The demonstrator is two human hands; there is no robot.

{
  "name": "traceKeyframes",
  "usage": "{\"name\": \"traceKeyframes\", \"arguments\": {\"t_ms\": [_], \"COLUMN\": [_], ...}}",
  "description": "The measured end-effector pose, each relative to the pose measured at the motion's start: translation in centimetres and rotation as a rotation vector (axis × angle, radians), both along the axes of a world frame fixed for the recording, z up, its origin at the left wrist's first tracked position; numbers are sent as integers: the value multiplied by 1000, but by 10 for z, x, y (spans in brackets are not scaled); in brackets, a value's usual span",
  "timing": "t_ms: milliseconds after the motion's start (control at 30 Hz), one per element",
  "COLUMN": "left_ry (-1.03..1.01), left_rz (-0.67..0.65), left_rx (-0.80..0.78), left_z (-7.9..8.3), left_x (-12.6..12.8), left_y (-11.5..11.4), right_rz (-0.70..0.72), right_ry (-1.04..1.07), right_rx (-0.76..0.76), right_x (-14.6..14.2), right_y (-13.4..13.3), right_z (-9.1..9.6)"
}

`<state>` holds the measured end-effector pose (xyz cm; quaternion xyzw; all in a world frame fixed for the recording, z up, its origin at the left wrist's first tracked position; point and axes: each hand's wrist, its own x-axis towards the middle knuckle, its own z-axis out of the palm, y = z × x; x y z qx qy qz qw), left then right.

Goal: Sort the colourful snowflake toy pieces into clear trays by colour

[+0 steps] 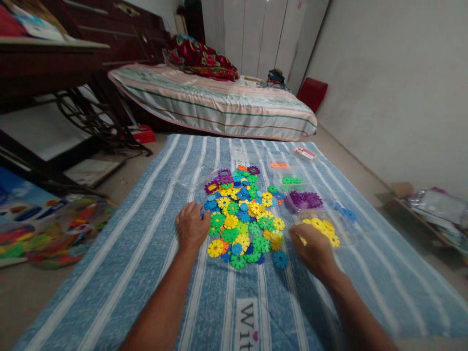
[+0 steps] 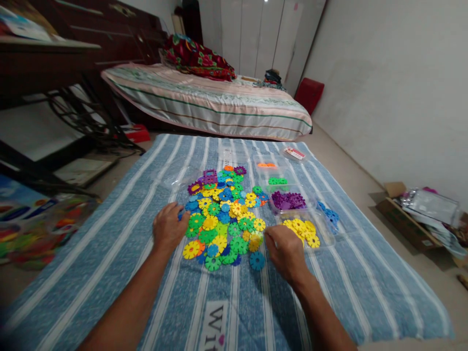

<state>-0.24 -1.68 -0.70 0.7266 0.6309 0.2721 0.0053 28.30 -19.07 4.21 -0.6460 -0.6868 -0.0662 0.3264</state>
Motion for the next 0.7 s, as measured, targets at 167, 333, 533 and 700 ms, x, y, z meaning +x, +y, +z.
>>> {"name": "traceKeyframes", "arguments": {"t_ms": [167, 333, 533, 700], "left_ry": [-6, -1, -2, 21], "left_rz": [0, 9, 10, 7], "left_rx": [10, 27, -3, -18], "left_z": [-1, -2, 2, 2], "left_x": [0, 0, 1, 0], "left_y": [0, 0, -1, -1], "right_rz": [29, -32, -33, -22], "right_ry": [-60, -153, -165, -186], "right_rx": [-266, -524, -568, -592], "right_x": [-23, -34, -47, -50], "right_y": [-14, -24, -26, -26], "right_z": [1, 1, -8, -9]}}
